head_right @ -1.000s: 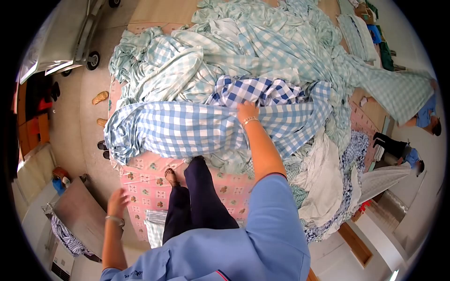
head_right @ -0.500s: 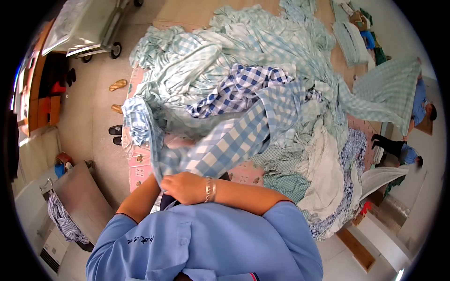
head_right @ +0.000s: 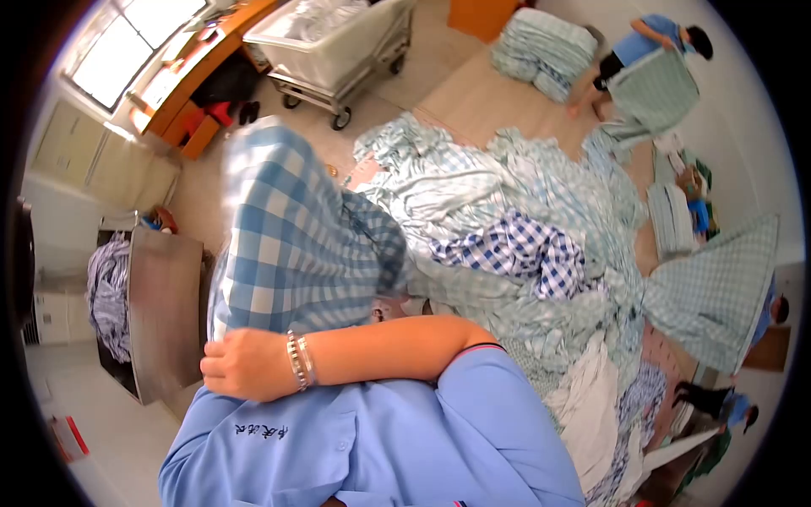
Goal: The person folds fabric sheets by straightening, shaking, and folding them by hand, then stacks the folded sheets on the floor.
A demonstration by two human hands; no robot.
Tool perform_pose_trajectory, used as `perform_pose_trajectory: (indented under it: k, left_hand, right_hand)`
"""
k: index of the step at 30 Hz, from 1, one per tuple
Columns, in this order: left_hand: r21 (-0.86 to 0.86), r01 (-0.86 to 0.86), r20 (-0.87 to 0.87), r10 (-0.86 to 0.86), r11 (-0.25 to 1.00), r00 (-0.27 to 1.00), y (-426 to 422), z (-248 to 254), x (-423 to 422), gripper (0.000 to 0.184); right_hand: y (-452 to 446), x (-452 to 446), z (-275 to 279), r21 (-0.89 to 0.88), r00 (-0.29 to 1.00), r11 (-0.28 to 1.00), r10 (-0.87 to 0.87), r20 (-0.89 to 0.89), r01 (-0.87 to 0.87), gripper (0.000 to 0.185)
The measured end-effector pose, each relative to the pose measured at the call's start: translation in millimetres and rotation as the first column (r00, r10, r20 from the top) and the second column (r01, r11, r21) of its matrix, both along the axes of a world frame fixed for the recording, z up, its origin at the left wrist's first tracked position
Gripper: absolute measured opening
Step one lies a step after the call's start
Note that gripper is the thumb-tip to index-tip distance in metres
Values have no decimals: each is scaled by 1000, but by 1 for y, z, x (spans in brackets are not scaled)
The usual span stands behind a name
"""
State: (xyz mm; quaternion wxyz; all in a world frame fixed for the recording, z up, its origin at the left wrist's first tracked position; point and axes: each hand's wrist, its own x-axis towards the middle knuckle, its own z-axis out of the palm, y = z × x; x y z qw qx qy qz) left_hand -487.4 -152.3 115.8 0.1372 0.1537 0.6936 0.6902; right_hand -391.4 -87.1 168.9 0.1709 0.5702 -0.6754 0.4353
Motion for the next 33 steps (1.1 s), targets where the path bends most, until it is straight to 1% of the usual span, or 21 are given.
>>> perform_pose_trajectory:
  k: [2, 3, 4, 6, 7, 8, 9, 11, 12, 14, 15, 17, 19, 21, 23, 24, 27, 28, 29, 31, 33]
  left_hand:
    - [31, -27, 0, 27, 999, 1000, -4, 4, 7, 37]
    - [53, -39, 7, 38, 998, 999, -5, 6, 9, 37]
    - [78, -51, 13, 50, 996, 999, -4, 6, 11, 38]
    - [131, -92, 40, 88, 987, 995, -3, 7, 18, 39]
    - [156, -116, 53, 108, 981, 993, -3, 8, 22, 39]
    - [175, -142, 67, 132, 974, 989, -4, 8, 27, 39]
    - [188, -172, 84, 159, 967, 984, -3, 9, 33, 40]
    - [217, -237, 111, 217, 947, 970, -7, 12, 46, 41]
    - [227, -273, 125, 250, 935, 960, -10, 14, 54, 41]
    - [243, -354, 143, 327, 903, 934, -17, 18, 74, 42]
    - [250, -395, 155, 366, 884, 918, -22, 22, 86, 42]
    - [258, -483, 174, 452, 836, 875, -36, 25, 117, 43]
    - [200, -569, 146, 550, 797, 822, -50, 29, 154, 44]
    - [-60, -634, -69, 631, 771, 773, -66, 24, 196, 45]
    - [212, -622, 118, 612, 754, 782, -75, 20, 244, 46]
    - [553, -613, 448, 420, 564, 789, -73, 22, 266, 53]
    - [577, -676, 428, 535, 458, 728, -91, -1, 298, 54]
    - [574, -730, 420, 632, 371, 652, -95, 5, 307, 46]
    - [570, -743, 421, 652, 352, 631, -93, 18, 318, 46]
    - [405, -854, 137, 901, 327, 411, -83, 55, 342, 39]
    - [267, -929, -86, 966, 258, 243, -70, 98, 369, 32]
  right_hand:
    - [23, -15, 9, -122, 944, 956, -283, -168, 265, 16]
    - [45, -29, 13, -131, 917, 923, -378, -129, 362, 22]
    - [72, -43, 5, -84, 885, 884, -464, -46, 459, 26]
    - [125, -71, -26, -48, 653, 682, -674, 345, 730, 44]
    - [144, -75, -34, 131, 587, 710, -659, 471, 692, 50]
    - [153, -75, -42, 192, 573, 849, -482, 663, 492, 53]
    - [154, -71, -50, 13, 461, 967, -133, 878, 253, 49]
    - [155, -61, -59, -246, 138, 964, 231, 963, 99, 41]
    - [155, -58, -58, -248, 120, 967, 239, 964, 67, 41]
    - [157, -49, -43, -344, 56, 885, 344, 937, 313, 32]
    - [166, -47, -35, -367, 25, 864, 383, 923, 345, 25]
    - [182, -43, -30, -411, 67, 868, 410, 910, 277, 22]
    - [189, -43, -23, -431, 8, 861, 445, 895, 272, 22]
    - [191, -52, -25, -458, -36, 846, 484, 874, 272, 21]
    - [184, -69, -44, -438, -137, 879, 465, 874, 189, 21]
    - [179, -73, -48, -435, -156, 884, 461, 874, 172, 21]
    - [154, -78, -58, -79, 56, 986, 88, 995, -146, 25]
    - [149, -80, -49, -48, 104, 981, 69, 992, -187, 25]
    - [144, -81, -37, -74, 169, 986, 99, 981, -147, 27]
    - [144, -73, 12, -286, 195, 931, 331, 923, -227, 26]
    - [145, -54, 49, -475, 237, 851, 520, 820, -225, 23]
